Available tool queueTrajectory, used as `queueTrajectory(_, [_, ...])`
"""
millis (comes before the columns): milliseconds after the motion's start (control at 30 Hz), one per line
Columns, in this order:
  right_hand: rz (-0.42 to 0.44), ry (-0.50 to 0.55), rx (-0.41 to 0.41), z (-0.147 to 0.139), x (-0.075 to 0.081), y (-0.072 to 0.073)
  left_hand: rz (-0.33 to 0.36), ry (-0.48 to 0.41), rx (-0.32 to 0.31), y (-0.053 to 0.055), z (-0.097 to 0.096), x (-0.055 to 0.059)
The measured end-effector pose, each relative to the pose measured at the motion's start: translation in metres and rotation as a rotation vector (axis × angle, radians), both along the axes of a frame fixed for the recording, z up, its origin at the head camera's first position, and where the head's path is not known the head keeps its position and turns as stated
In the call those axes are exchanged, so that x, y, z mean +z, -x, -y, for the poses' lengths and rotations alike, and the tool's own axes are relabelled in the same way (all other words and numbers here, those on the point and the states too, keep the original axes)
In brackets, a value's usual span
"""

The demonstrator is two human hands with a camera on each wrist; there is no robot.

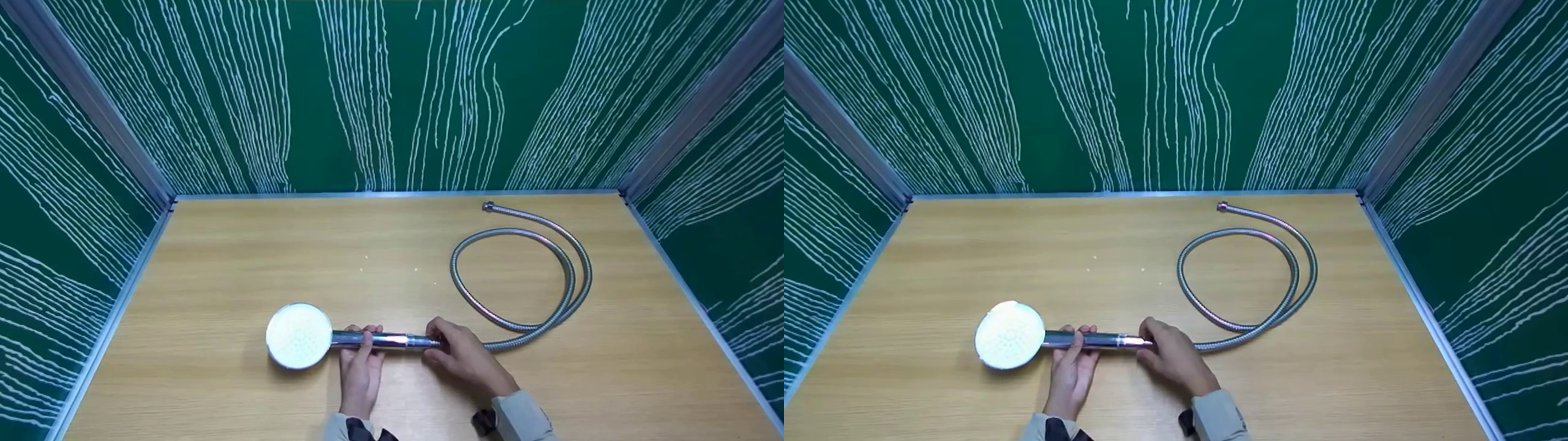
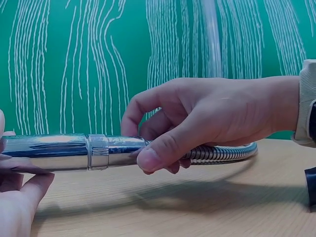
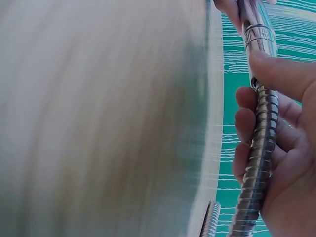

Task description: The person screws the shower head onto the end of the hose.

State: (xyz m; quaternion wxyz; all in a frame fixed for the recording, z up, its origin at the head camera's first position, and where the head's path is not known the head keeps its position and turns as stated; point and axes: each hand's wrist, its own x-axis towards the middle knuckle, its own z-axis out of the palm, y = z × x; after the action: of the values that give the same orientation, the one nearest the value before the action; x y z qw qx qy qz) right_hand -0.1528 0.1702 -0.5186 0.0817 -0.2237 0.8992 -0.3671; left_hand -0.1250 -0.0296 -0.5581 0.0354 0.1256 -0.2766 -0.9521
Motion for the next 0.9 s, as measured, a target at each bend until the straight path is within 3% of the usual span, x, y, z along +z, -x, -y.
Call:
queueTrajectory(333, [-0.007, 0.025, 0.010, -0.0006, -0.0017, 0.0007, 0.017, 0.005, 0.006, 0.0000, 0.0002, 0.0013])
queueTrajectory(567, [-0.059, 0.011, 0.028, 0.0001, -0.0031, 0.0010, -0.014, 0.009, 0.012, -0.0019, 0.0004, -0.0006])
queueTrajectory(900, [-0.058, -0.005, 0.027, -0.0013, -0.0024, 0.0018, -0.016, 0.012, 0.009, -0.0002, -0.0001, 0.0002])
